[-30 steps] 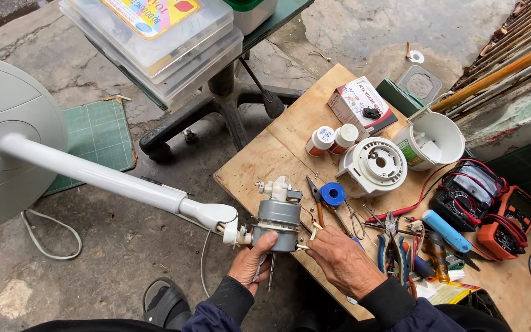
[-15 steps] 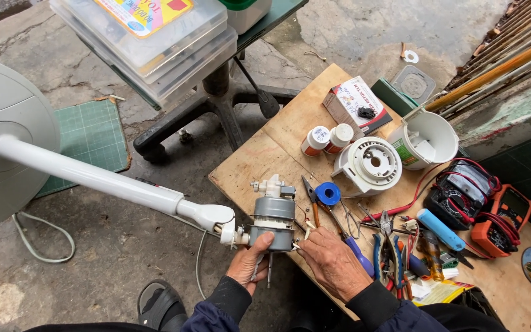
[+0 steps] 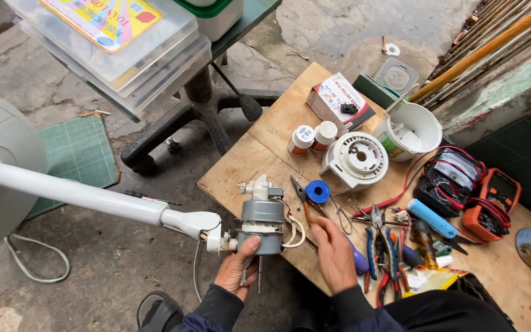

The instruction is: The person is disassembling a fan motor assembly using a screwdriver to inspect the internal components.

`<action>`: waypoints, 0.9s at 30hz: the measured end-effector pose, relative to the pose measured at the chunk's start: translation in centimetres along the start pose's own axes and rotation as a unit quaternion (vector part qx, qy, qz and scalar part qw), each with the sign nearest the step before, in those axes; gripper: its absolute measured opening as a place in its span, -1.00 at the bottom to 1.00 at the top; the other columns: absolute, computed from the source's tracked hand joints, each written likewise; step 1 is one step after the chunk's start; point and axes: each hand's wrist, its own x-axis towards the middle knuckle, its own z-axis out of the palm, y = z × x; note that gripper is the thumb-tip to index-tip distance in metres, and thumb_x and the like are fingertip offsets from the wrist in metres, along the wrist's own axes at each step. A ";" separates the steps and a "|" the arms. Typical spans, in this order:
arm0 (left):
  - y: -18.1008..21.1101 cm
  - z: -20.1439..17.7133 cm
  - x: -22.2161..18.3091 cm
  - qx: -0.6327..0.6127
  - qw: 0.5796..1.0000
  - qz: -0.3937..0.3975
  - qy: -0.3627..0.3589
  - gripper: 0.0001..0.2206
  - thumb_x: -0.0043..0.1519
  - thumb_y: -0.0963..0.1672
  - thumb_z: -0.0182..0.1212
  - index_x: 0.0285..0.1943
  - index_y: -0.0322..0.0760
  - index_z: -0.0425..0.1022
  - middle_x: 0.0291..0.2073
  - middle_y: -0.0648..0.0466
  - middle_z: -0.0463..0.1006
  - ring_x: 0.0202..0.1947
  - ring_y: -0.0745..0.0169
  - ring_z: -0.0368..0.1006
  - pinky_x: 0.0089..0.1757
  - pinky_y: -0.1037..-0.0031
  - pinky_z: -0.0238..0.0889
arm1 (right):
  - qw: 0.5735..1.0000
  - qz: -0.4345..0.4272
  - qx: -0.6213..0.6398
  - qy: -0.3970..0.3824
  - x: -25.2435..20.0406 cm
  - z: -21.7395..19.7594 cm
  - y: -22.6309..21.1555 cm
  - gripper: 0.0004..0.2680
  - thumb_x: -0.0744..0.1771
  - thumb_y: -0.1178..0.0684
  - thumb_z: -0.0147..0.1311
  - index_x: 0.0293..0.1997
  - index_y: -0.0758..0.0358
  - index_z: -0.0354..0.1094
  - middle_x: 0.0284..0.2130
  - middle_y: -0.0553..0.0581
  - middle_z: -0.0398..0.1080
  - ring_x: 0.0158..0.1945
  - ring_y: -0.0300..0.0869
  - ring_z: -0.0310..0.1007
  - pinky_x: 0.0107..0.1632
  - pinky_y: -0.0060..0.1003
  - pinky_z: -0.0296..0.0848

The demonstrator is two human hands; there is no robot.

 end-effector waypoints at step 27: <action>-1.8 -0.5 0.8 0.004 0.999 0.002 -0.044 -0.67 0.17 -0.01 0.56 -0.05 -0.21 0.57 -0.66 0.29 0.11 -0.76 0.53 -0.10 -0.65 0.57 -0.34 | 0.779 -0.491 -0.361 -0.146 -0.2 -0.6 1.9 -0.82 0.48 0.17 0.04 -0.31 0.20 0.24 -0.38 0.10 0.22 -0.24 -0.04 0.21 -0.13 -0.11 0.35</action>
